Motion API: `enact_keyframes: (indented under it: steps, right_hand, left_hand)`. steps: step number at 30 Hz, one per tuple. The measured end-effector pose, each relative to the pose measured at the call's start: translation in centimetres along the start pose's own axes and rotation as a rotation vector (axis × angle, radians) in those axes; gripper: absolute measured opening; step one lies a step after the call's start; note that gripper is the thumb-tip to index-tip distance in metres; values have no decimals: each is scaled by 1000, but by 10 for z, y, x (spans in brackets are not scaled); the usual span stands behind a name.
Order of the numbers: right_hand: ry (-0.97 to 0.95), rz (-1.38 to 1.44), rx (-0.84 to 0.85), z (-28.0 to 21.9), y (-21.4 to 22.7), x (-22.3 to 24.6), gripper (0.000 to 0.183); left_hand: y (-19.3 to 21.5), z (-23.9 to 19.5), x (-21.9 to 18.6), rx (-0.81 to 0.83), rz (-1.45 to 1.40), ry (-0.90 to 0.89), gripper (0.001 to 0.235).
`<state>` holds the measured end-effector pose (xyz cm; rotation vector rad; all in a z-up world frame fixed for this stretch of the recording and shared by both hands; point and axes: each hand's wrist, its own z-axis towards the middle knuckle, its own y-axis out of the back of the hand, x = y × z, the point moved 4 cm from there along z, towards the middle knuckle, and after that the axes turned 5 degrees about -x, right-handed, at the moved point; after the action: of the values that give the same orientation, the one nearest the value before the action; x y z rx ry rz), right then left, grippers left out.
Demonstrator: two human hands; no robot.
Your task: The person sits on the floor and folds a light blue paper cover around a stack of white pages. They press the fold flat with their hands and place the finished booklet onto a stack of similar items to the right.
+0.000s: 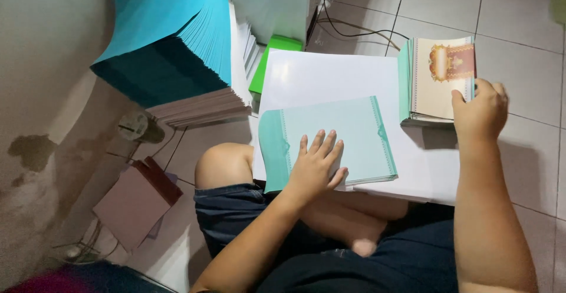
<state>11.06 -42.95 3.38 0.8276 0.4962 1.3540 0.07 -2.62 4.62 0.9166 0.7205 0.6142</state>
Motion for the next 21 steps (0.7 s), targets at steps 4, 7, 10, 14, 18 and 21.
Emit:
enact_keyframes:
  steps: [4, 7, 10, 14, 18, 21]
  right_hand:
    - [-11, -69, -130, -14, 96, 79, 62]
    - [146, 122, -223, -58, 136, 129, 32]
    - [127, 242, 171, -114, 120, 155, 37]
    - [-35, 173, 590, -146, 109, 168, 71]
    - [-82, 449, 501, -150, 87, 150, 63]
    - [-125, 777, 505, -123, 172, 206, 50]
  left_hand:
    - [-4, -2, 1, 9, 12, 11, 63]
    - [-8, -2, 1, -27, -20, 54, 58]
    - [-6, -2, 0, 17, -64, 133, 55]
    - [5, -2, -4, 20, -76, 129, 54]
    - [17, -3, -8, 25, -115, 137, 53]
    - [10, -7, -2, -15, -128, 117, 51]
